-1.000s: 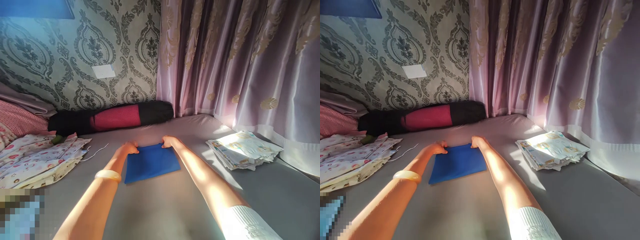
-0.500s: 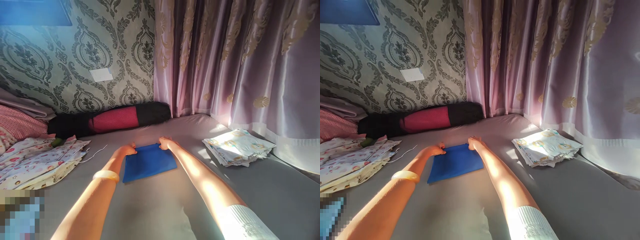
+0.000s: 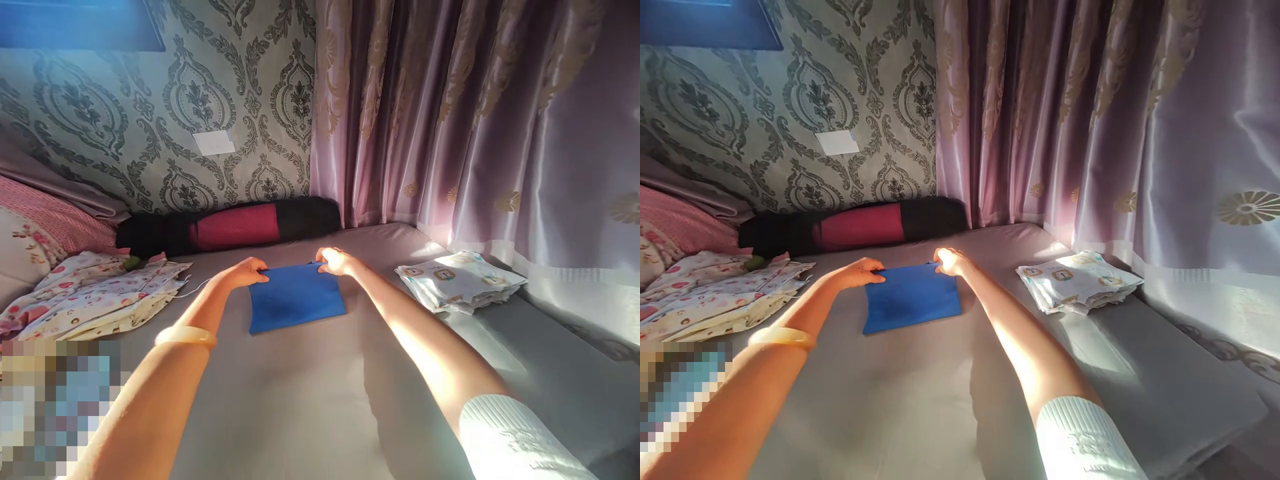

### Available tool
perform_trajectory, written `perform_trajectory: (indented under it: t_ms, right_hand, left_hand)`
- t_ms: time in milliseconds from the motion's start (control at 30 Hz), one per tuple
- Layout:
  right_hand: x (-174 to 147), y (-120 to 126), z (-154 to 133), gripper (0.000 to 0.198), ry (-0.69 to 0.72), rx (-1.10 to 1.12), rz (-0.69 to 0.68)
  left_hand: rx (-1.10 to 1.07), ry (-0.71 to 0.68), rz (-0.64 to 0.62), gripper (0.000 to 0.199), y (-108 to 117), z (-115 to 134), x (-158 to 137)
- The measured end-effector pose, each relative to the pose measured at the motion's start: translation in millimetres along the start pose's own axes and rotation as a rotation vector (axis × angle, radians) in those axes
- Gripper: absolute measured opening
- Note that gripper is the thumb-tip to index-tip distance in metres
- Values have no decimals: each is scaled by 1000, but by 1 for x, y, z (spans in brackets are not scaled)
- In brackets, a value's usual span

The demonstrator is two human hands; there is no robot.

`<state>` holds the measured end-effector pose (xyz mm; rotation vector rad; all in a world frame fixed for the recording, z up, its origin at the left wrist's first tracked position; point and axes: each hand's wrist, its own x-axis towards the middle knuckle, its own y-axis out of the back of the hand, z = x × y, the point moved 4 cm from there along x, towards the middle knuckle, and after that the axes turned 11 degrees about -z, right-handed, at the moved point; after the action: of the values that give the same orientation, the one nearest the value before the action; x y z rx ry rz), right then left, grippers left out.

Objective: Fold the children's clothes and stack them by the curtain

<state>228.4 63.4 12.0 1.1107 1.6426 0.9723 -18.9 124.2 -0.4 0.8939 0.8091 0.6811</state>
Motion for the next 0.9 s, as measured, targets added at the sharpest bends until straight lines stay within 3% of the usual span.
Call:
perform_trajectory:
  t_ms: [100,267,333,467,533,633,900]
  right_hand:
    - [-10,12,-1,35,23,27,-6]
    - [-20,38,-2,32,161,93,46]
    - [-21,47,-1,32,174,94,112]
    - [-25,54,-3,28,188,12,303]
    - [-30,48,-6,26,186,-65,382]
    - [-37,29,-8,24,198,-153,429]
    - [-64,-28,-3,21,352,-147,496]
  left_hand:
    - [-75,-62,-105,36,12,12,-16]
    - [-70,-115,-64,40,42,28,-38]
    - [-42,-134,20,42,54,34,-43]
    - [84,-115,321,40,66,44,-48]
    - [166,-42,419,38,58,45,-48]
    - [230,7,448,35,32,41,-48]
    - [229,-109,503,28,-42,25,-73]
